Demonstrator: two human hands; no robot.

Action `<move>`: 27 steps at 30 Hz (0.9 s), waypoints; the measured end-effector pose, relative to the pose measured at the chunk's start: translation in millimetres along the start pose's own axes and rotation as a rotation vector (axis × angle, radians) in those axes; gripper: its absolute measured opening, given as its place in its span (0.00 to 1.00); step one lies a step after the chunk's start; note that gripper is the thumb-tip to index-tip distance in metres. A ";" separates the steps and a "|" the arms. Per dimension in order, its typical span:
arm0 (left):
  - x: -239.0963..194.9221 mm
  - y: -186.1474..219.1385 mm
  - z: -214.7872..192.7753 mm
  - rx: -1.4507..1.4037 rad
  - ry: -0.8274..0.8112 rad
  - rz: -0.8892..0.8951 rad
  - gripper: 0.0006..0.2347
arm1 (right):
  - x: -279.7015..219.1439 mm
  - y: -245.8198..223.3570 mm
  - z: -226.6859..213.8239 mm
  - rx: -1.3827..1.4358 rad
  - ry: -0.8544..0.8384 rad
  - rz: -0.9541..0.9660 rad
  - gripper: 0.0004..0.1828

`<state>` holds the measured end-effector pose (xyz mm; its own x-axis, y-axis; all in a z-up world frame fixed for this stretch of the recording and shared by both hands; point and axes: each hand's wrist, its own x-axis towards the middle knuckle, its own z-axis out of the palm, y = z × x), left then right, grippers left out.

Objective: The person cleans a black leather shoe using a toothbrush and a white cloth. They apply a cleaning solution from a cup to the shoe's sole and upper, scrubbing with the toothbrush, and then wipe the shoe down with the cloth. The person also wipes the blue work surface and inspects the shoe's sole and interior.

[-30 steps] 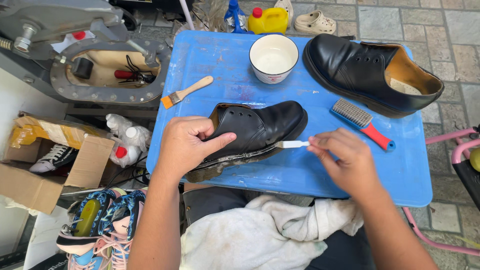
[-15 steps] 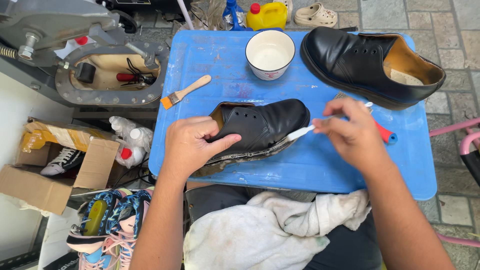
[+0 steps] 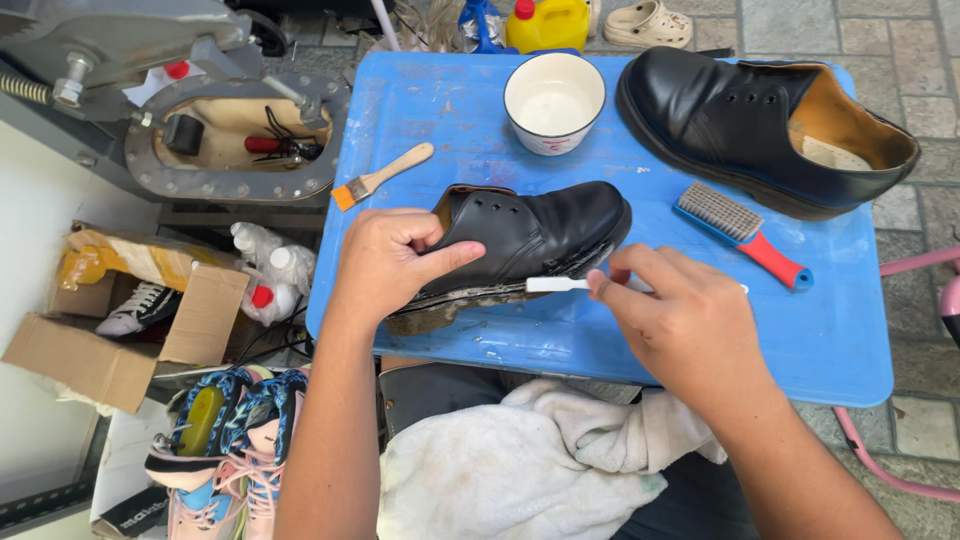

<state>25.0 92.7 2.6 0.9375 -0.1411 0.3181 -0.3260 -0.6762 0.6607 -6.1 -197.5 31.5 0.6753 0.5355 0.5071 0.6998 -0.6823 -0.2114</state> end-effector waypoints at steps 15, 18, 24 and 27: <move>-2.0 0.3 0.1 -0.023 0.019 -0.032 0.26 | 15.0 -7.2 -14.2 -0.082 -0.186 -0.066 0.23; -2.4 2.4 1.1 0.001 0.026 0.000 0.26 | 24.4 -26.3 8.9 0.024 -0.098 -0.187 0.16; -5.5 2.7 0.8 0.033 -0.008 0.029 0.27 | 31.0 -56.3 44.5 0.131 -0.077 -0.256 0.15; -5.2 1.5 0.0 0.032 0.002 0.035 0.27 | 20.0 -25.9 31.0 0.152 -0.079 -0.145 0.17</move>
<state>19.7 92.5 1.9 0.9254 -0.1634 0.3420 -0.3543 -0.6938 0.6270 -3.5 -153.7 21.2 0.5772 0.6639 0.4755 0.8138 -0.5160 -0.2673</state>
